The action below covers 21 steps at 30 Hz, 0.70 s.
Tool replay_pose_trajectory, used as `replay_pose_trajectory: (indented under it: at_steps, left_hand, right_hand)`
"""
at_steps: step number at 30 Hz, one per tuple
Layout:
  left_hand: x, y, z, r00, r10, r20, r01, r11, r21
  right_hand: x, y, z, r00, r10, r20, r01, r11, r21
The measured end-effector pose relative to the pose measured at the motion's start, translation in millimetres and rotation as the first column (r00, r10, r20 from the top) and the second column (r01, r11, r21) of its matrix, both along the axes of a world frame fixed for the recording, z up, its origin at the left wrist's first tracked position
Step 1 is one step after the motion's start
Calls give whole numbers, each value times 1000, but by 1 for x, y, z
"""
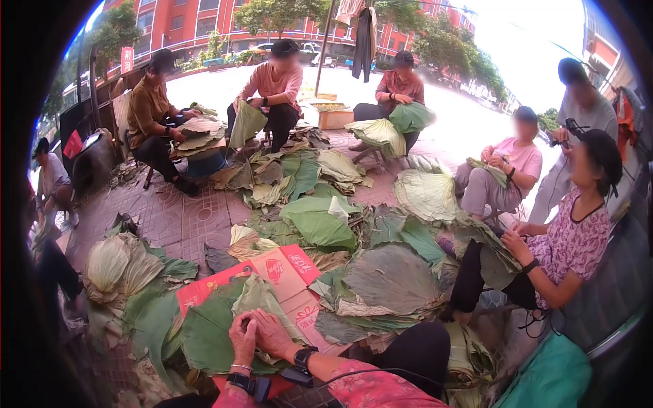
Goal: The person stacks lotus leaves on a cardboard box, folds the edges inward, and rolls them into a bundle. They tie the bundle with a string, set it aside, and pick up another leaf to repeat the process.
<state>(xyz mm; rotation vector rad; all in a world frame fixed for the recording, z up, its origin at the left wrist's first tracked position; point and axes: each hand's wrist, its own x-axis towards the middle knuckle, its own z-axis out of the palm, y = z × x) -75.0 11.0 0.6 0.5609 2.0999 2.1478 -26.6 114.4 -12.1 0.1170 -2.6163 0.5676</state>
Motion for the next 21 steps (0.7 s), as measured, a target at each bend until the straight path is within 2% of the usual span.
replay_pose_trajectory:
  at_steps: [4, 7, 10, 21]
  left_hand:
    - [0, -2, -2, 1000, 2, -2, -2, 1000, -7]
    - [1, -1, 2, 1000, -5, -9, 5, 1000, -24]
    - [2, -1, 4, 1000, -14, -13, 14, 999, -31]
    - [3, 1, 9, 1000, -18, 0, 18, 998, -54]
  right_hand:
    - [0, -2, -2, 1000, 1, -10, -2, 998, -61]
    - [4, 0, 8, 998, 13, 61, -10, 998, -57]
    - [1, -2, 3, 999, -16, -38, 14, 997, -74]
    - [2, 0, 5, 999, -9, 32, 11, 996, -87]
